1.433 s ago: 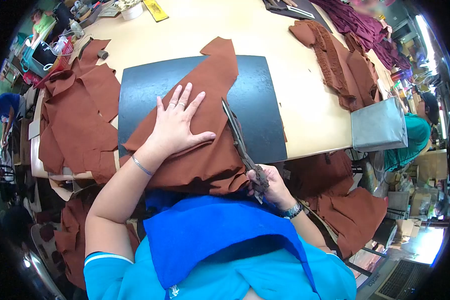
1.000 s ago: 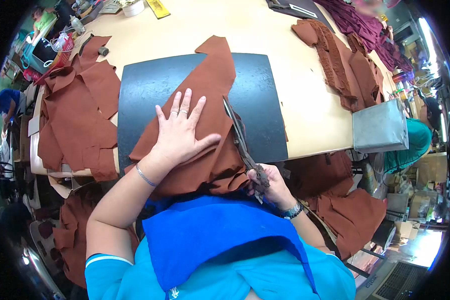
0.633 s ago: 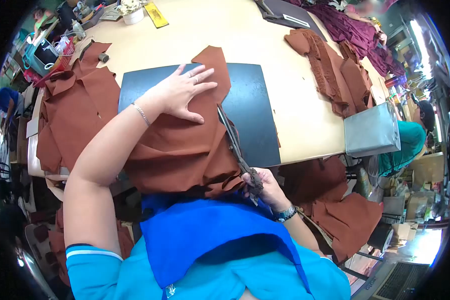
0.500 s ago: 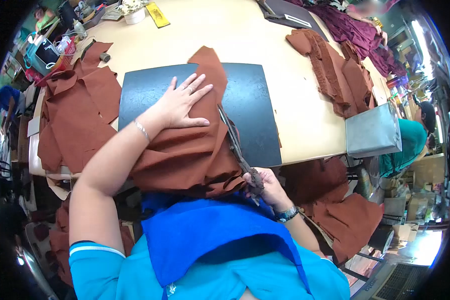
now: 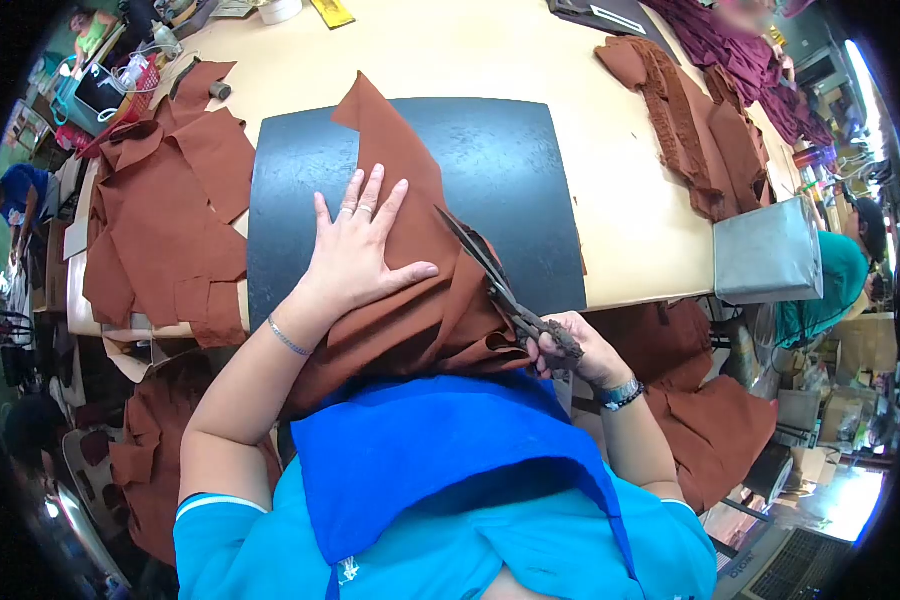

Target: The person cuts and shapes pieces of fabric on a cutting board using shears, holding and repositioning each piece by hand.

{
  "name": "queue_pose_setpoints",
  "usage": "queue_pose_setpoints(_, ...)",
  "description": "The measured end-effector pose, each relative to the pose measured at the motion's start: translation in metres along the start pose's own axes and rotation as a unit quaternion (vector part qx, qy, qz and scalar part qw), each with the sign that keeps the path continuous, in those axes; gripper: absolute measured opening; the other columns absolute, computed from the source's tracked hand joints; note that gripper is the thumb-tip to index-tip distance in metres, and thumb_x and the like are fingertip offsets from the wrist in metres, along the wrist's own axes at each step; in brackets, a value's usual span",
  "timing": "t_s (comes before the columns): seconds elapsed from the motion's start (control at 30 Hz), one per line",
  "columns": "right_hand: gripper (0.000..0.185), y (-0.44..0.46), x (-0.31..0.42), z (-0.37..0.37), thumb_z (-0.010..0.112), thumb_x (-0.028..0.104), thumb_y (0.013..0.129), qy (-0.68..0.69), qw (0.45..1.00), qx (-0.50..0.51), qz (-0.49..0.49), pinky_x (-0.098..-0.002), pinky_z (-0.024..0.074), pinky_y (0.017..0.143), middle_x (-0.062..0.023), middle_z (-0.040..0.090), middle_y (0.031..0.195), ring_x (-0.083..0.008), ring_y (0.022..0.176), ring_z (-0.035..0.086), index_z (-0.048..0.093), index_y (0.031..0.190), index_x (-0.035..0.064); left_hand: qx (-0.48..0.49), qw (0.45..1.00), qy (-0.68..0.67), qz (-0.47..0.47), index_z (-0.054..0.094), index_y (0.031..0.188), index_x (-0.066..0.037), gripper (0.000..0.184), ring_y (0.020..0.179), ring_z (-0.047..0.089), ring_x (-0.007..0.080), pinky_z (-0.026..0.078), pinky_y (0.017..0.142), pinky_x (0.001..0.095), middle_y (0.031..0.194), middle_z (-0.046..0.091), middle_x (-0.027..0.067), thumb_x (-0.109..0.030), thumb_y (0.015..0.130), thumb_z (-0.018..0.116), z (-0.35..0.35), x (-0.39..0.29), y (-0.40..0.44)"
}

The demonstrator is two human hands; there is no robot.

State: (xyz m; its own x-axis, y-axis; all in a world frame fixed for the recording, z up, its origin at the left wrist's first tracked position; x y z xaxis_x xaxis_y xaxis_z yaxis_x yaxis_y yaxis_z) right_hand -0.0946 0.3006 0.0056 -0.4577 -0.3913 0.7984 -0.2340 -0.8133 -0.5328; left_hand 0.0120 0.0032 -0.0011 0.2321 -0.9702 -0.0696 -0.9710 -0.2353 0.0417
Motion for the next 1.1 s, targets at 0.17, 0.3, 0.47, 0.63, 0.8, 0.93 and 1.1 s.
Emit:
queue_pose_setpoints(0.17, 0.022, 0.002, -0.001, 0.002, 0.066, 0.026, 0.087, -0.003, 1.000, -0.005, -0.002, -0.0210, 0.0487, 0.057, -0.0005, 0.061, 0.070, -0.0075, 0.060, 0.059, 0.063, 0.079, 0.0055, -0.126, 0.987, -0.060, -0.082, 0.024, 0.150, -0.013, 0.088, 0.133, 0.038, 0.0372, 0.030, 0.106, 0.0558, 0.146, 0.036, 0.0203, -0.066, 0.085, 0.051, -0.003, 0.028, 0.043)
queue_pose_setpoints(0.3, 0.022, 0.003, -0.004, 0.004, 0.065, 0.026, 0.088, -0.012, 1.000, -0.010, -0.022, -0.0213, 0.0489, 0.057, -0.0002, 0.061, 0.071, -0.0073, 0.062, 0.059, 0.063, 0.079, 0.0054, -0.119, 0.974, -0.105, -0.161, 0.027, 0.149, -0.012, 0.081, 0.114, 0.055, 0.0346, 0.042, 0.096, 0.0451, 0.125, 0.057, 0.0182, -0.056, 0.087, 0.055, -0.019, 0.060, 0.113)
queue_pose_setpoints(0.47, 0.020, 0.002, 0.000, 0.010, 0.064, 0.022, 0.088, -0.042, 0.999, -0.021, -0.027, -0.0208, 0.0470, 0.055, 0.0011, 0.060, 0.068, -0.0065, 0.059, 0.057, 0.062, 0.079, 0.0051, -0.074, 0.840, -0.537, -0.029, 0.043, 0.141, -0.008, 0.056, 0.113, 0.056, 0.0168, 0.044, 0.095, 0.0327, 0.120, 0.062, 0.0052, -0.019, 0.090, 0.061, 0.003, 0.073, 0.158)
queue_pose_setpoints(0.63, 0.019, 0.002, -0.001, 0.009, 0.064, 0.022, 0.088, -0.016, 0.999, -0.018, -0.020, -0.0214, 0.0489, 0.056, 0.0003, 0.062, 0.070, -0.0067, 0.060, 0.059, 0.063, 0.079, 0.0051, -0.204, 0.802, -0.558, -0.058, 0.038, 0.143, -0.004, 0.055, 0.139, 0.030, 0.0208, 0.025, 0.113, 0.0304, 0.148, 0.037, 0.0143, -0.019, 0.093, 0.057, 0.010, 0.071, 0.147)
queue_pose_setpoints(0.8, 0.019, 0.005, -0.007, 0.001, 0.063, 0.022, 0.090, -0.010, 1.000, 0.008, -0.024, -0.0205, 0.0494, 0.057, -0.0001, 0.063, 0.073, -0.0063, 0.061, 0.059, 0.063, 0.082, 0.0054, -0.051, 0.985, -0.107, 0.124, 0.039, 0.144, -0.015, 0.057, 0.144, 0.021, 0.0279, 0.011, 0.115, 0.0554, 0.154, 0.028, 0.0081, -0.043, 0.095, 0.049, -0.040, 0.028, 0.077)
queue_pose_setpoints(0.93, 0.021, 0.003, 0.000, 0.004, 0.063, 0.024, 0.090, -0.022, 0.999, 0.005, -0.024, -0.0199, 0.0489, 0.056, 0.0009, 0.062, 0.072, -0.0053, 0.060, 0.058, 0.063, 0.081, 0.0056, 0.114, 0.983, -0.075, 0.126, 0.056, 0.130, -0.017, 0.053, 0.142, 0.025, 0.0279, 0.006, 0.110, 0.0664, 0.149, 0.039, 0.0066, -0.053, 0.093, 0.046, -0.044, 0.032, 0.059)
queue_pose_setpoints(1.1, 0.023, 0.002, 0.003, 0.006, 0.064, 0.025, 0.091, -0.025, 1.000, -0.010, -0.014, -0.0205, 0.0490, 0.055, 0.0002, 0.062, 0.070, -0.0057, 0.059, 0.058, 0.063, 0.079, 0.0052, 0.132, 0.974, -0.179, 0.053, 0.063, 0.122, -0.012, 0.067, 0.140, 0.030, 0.0295, 0.006, 0.110, 0.0681, 0.144, 0.044, 0.0127, -0.066, 0.086, 0.046, -0.043, 0.052, 0.060)
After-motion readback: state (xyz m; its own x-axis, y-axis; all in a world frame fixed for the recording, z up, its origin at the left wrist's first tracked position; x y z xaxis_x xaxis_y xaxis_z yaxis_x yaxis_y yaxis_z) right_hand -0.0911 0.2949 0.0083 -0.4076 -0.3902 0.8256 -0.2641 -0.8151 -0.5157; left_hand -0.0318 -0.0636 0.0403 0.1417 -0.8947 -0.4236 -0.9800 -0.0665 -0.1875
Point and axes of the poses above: each hand's wrist, its own y-axis towards the middle knuckle, its own z-axis out of the palm, x = y × z, the point moved 1 cm from there along y, towards the middle knuckle
